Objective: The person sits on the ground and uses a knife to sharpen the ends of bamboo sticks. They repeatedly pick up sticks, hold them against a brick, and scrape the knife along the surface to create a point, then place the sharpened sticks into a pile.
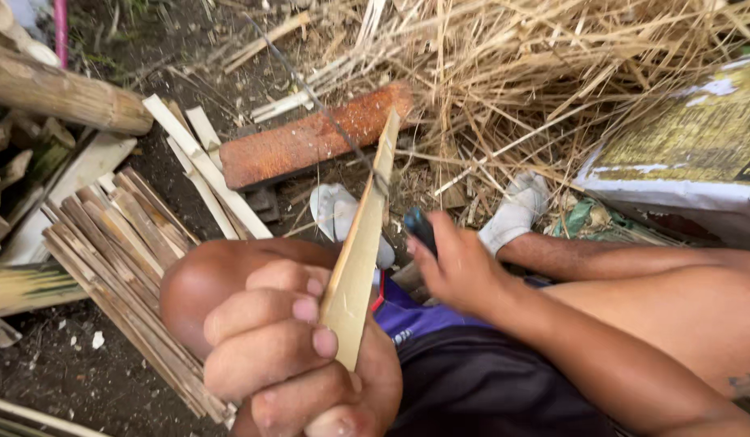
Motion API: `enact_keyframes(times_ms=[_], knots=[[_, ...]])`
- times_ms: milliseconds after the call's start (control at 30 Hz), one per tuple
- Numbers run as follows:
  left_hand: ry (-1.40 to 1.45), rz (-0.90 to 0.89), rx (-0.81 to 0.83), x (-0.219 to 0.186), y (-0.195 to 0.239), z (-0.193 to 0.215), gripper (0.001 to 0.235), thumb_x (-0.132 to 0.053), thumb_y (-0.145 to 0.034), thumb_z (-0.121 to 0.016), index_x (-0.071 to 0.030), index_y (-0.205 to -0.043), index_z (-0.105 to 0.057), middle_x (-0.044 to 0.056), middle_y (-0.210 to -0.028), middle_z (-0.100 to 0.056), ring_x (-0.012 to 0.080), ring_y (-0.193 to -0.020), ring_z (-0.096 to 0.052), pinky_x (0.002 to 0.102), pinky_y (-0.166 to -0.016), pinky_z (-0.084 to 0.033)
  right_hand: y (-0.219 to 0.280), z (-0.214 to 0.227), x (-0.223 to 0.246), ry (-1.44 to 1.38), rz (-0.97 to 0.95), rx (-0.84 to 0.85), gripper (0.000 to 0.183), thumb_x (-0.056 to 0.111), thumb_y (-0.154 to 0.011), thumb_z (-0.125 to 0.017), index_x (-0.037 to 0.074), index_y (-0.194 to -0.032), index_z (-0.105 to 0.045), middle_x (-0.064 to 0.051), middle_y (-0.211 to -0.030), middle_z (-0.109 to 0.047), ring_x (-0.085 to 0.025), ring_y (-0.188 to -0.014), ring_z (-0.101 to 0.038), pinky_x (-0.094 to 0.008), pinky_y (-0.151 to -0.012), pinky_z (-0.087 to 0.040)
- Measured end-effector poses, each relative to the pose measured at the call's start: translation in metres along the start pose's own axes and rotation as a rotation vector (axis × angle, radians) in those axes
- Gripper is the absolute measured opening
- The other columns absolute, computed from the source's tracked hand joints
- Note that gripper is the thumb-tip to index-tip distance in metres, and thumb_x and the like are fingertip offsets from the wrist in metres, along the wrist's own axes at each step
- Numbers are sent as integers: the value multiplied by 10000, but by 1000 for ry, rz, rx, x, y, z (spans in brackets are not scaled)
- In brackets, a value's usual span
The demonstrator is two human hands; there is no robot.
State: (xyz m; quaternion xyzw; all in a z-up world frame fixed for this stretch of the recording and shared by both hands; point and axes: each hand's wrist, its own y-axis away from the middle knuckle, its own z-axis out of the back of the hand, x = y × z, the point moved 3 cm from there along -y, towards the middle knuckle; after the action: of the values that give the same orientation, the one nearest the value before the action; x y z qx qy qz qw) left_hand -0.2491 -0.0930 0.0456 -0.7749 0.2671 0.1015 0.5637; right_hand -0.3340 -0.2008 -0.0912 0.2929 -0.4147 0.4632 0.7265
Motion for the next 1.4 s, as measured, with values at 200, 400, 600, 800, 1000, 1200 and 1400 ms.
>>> enact_keyframes(times_ms=[200, 400, 600, 800, 1000, 1200, 1400], knots=[[9, 49, 63, -7, 7, -2, 301, -316, -888, -613, -150, -695, -452, -4, -879, -467, 180, -848, -454, 334, -672, -460, 19, -6, 10, 27, 204, -73, 276, 126, -983, -681, -15, -1151, -513, -203, -793, -665, -396, -684, -695, -454, -594, -543], [-75, 147, 43, -8, -2, -10, 281, -185, -866, -640, -154, -688, -425, -5, -831, -455, 177, -794, -448, 334, -639, -478, 17, -6, 3, -53, 279, -82, 294, 109, -947, -676, -29, -1145, -507, -211, -759, -664, -404, -665, -696, -448, -576, -540], [75, 95, -49, 1, -8, -7, 272, -149, -875, -641, -132, -733, -409, 20, -842, -452, 182, -771, -453, 310, -617, -451, -59, -54, -86, 142, -128, -116, 289, 160, -988, -722, -6, -1119, -525, -223, -683, -645, -451, -641, -680, -485, -512, -513], [-77, 128, -16, 11, -19, 9, 271, -80, -838, -655, -127, -747, -404, 20, -834, -461, 186, -781, -463, 322, -588, -486, -9, -46, -53, -109, 546, -113, 308, 201, -1004, -617, -49, -1144, -504, -253, -787, -677, -405, -666, -711, -487, -607, -579], [-74, 205, 13, 9, -19, 18, 262, -60, -821, -667, -116, -752, -421, 21, -826, -427, 176, -751, -433, 315, -594, -480, -87, -73, -161, 306, -294, 40, 336, 229, -1014, -663, -56, -1114, -518, -269, -751, -671, -470, -682, -690, -521, -566, -543], [82, 179, 20, 29, -33, 23, 261, -97, -844, -673, -101, -763, -425, 28, -765, -447, 170, -705, -470, 311, -578, -499, -64, -80, -177, 57, 78, -41, 342, 271, -985, -582, -21, -1146, -508, -254, -784, -695, -450, -676, -714, -507, -589, -568], [-61, 352, 227, 54, -71, 32, 240, -300, -1119, -517, -84, -1045, -443, 112, -914, -610, 197, -769, -628, 321, -649, -597, -112, -100, -291, 259, -325, 45, 413, 276, -1024, -612, -38, -1257, -478, -286, -882, -688, -445, -757, -700, -537, -655, -550]])
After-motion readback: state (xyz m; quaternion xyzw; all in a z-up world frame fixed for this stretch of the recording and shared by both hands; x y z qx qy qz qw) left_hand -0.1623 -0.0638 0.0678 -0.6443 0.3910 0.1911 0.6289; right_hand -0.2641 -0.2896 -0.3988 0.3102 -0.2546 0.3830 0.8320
